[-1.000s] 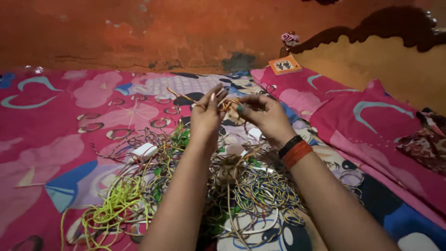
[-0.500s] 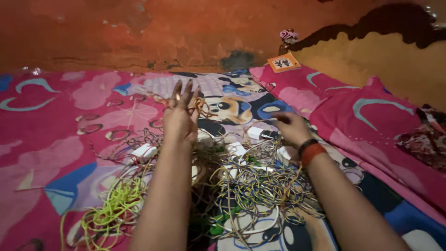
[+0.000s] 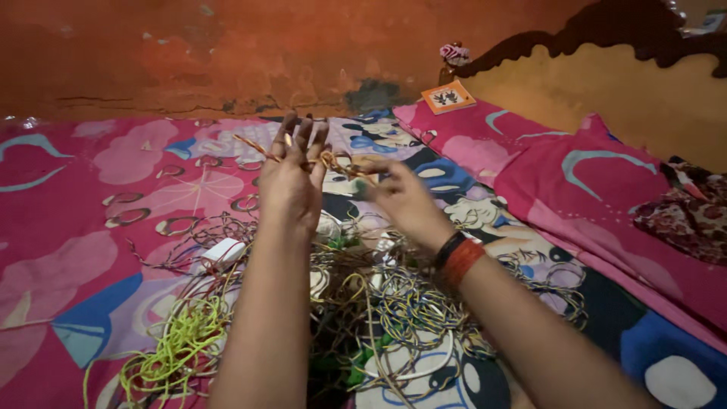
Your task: The person sits on a bed and untangles a large pile of multicolored wires by hand. They repeatedly pick up sections of the tangled wires, separate them, and lay them down, continuing this process throughout the clip.
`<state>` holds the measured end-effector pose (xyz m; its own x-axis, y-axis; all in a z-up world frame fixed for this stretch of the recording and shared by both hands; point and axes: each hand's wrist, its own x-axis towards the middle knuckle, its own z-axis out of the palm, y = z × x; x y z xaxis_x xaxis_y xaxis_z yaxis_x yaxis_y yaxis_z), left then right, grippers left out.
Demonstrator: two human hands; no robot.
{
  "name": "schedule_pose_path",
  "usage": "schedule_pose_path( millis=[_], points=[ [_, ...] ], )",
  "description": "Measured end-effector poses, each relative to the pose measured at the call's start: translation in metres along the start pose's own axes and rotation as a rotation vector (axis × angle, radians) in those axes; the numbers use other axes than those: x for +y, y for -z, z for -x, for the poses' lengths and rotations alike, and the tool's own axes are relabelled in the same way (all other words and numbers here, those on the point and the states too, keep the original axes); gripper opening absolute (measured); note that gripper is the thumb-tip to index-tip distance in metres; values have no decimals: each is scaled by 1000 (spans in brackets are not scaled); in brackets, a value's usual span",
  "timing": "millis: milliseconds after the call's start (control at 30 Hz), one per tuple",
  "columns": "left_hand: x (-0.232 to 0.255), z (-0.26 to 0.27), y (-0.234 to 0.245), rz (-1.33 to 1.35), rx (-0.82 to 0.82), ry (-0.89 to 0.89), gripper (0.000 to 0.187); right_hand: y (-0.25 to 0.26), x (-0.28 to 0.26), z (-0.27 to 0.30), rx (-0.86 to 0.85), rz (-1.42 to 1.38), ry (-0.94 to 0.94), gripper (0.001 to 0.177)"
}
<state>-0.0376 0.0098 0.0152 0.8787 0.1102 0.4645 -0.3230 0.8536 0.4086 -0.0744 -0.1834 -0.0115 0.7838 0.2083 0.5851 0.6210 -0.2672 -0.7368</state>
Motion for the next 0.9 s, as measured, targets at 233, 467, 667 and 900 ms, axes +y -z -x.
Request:
schedule_pose_path(
  millis=[233,467,667,900],
  points=[
    [4,-3,8,-102,36,82,35,72,51,-2,339,129,-63,19],
    [24,-6,19,-237,18,-80,35,93,95,3,552,54,-193,22],
    [-5,-4,27,-213,66,-59,37,88,96,15,395,510,-280,30],
    [-65,2,12,-214,-26,16,37,41,18,-7,88,273,248,39]
  ],
)
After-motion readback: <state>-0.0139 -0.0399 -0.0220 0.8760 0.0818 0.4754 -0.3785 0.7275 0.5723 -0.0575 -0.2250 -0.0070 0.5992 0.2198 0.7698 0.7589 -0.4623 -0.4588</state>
